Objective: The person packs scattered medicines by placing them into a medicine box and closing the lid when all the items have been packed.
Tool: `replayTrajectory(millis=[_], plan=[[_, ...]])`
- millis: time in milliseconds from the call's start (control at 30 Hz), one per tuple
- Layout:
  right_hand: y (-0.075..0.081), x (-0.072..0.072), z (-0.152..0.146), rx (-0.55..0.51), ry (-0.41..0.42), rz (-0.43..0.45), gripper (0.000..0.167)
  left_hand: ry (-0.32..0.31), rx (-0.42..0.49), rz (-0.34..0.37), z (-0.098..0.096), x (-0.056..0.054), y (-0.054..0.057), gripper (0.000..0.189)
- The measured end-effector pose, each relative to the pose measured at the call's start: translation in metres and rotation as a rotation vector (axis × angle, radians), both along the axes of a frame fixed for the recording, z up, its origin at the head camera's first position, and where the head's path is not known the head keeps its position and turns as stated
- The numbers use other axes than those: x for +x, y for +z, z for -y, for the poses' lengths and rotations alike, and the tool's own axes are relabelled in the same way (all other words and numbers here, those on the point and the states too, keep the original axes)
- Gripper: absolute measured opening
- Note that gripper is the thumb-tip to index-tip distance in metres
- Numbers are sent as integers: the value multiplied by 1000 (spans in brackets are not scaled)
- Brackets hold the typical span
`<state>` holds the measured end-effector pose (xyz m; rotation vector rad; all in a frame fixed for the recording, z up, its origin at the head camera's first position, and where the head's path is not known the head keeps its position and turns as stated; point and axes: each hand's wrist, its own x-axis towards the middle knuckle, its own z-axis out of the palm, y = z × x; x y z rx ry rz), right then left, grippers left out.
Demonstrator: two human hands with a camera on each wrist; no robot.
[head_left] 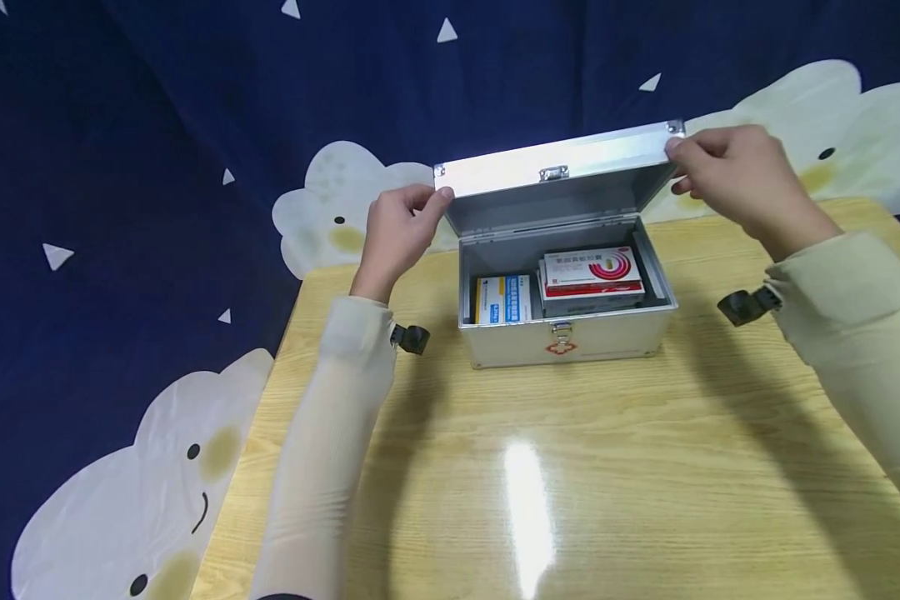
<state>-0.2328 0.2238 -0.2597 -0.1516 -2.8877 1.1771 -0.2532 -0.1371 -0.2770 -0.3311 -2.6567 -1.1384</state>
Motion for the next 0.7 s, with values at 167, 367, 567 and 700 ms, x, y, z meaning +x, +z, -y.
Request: replayTrajectory(millis=[167,367,567,700], plan=[[2,3,-3,18,-12,11,73,-11,7,4,0,4,-1,37],[-1,8,-6,27,-4,1,71,-15,-6,17,0,9,0,35],[-4,15,-7,34,6,-41,67,-27,11,18,2,15,-4,35],[-7,22,-7,57,14,-48,66,-37,46,33,2,19,-9,35]])
